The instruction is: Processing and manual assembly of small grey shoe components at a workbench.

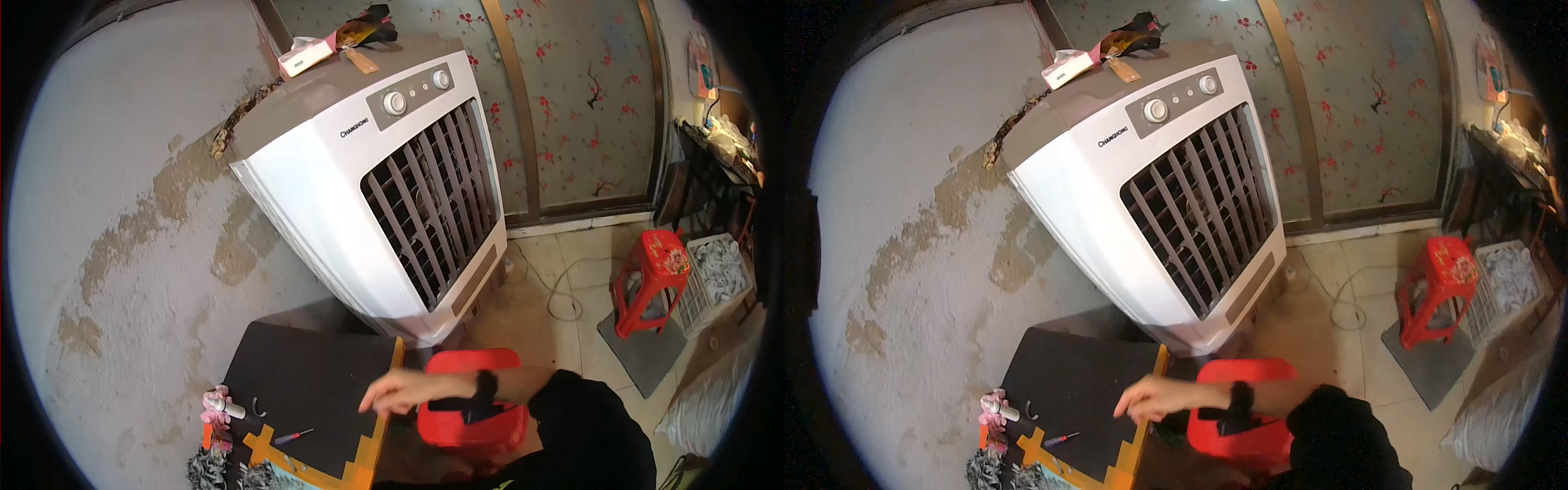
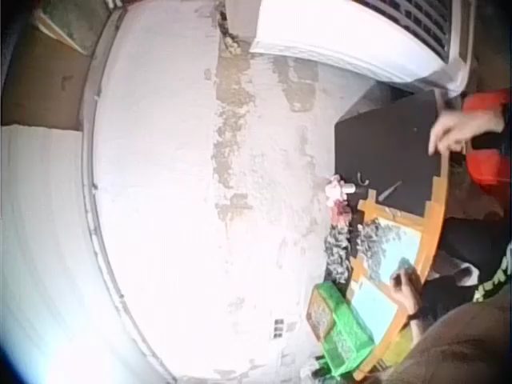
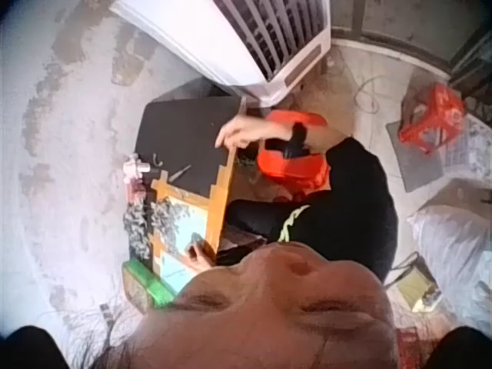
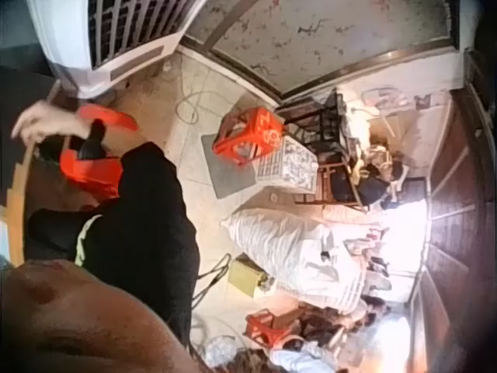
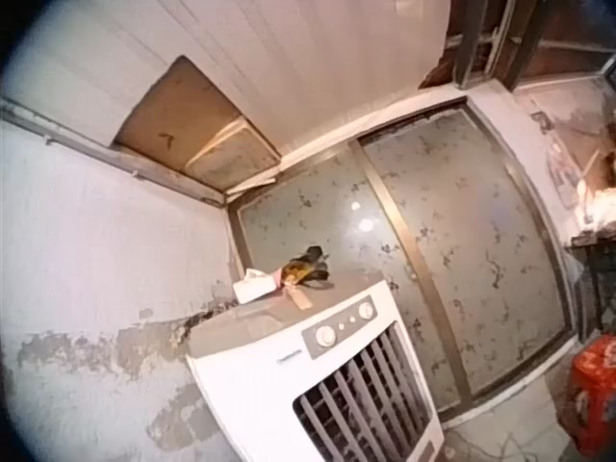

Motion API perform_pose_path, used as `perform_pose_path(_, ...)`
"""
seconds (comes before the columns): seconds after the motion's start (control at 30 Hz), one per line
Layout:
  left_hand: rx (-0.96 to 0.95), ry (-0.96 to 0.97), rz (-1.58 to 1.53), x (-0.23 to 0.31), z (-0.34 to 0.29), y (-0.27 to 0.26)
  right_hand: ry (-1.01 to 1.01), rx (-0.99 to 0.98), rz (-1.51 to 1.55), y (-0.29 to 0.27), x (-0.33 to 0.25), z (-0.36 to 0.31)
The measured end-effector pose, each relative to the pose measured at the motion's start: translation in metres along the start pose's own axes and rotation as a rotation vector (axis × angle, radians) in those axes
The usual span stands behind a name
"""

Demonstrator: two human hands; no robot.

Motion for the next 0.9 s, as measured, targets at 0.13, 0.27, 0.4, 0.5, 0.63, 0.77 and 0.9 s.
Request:
perform_pose_path(0.13, -0.017, 0.125, 0.035, -0.017, -0.017, -0.024, 0.092, -0.225, 0.029, 0.093, 0.023, 0.023)
perform_pose_path(0.27, 0.001, 0.119, 0.101, 0.006, -0.015, -0.001, -0.014, -0.403, -0.012, 0.133, 0.027, 0.055)
perform_pose_path(0.4, -0.032, 0.152, 0.048, 0.013, -0.009, -0.002, -0.064, -0.334, -0.083, 0.163, 0.015, 0.072)
perform_pose_path(0.5, -0.03, 0.106, 0.009, 0.024, -0.009, -0.001, -0.047, -0.384, -0.076, 0.179, 0.01, 0.086)
perform_pose_path(0.63, -0.011, -0.055, -0.055, 0.051, -0.008, -0.002, -0.073, -0.438, -0.081, 0.203, 0.011, 0.112)
perform_pose_path(0.77, -0.037, 0.053, -0.05, 0.069, 0.007, -0.021, -0.036, -0.551, 0.141, 0.229, 0.002, 0.149)
perform_pose_path(0.9, -0.057, 0.2, -0.108, 0.07, 0.047, -0.029, -0.016, -0.482, 0.132, 0.251, -0.019, 0.183)
Point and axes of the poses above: each hand's wrist, its own z-axis towards the middle knuckle, its own y-axis out of the palm, x = y × z, the point moved 1 cm from there along z, towards the middle knuckle, and after that the axes turned 12 degrees about y, right-handed, at the moved point
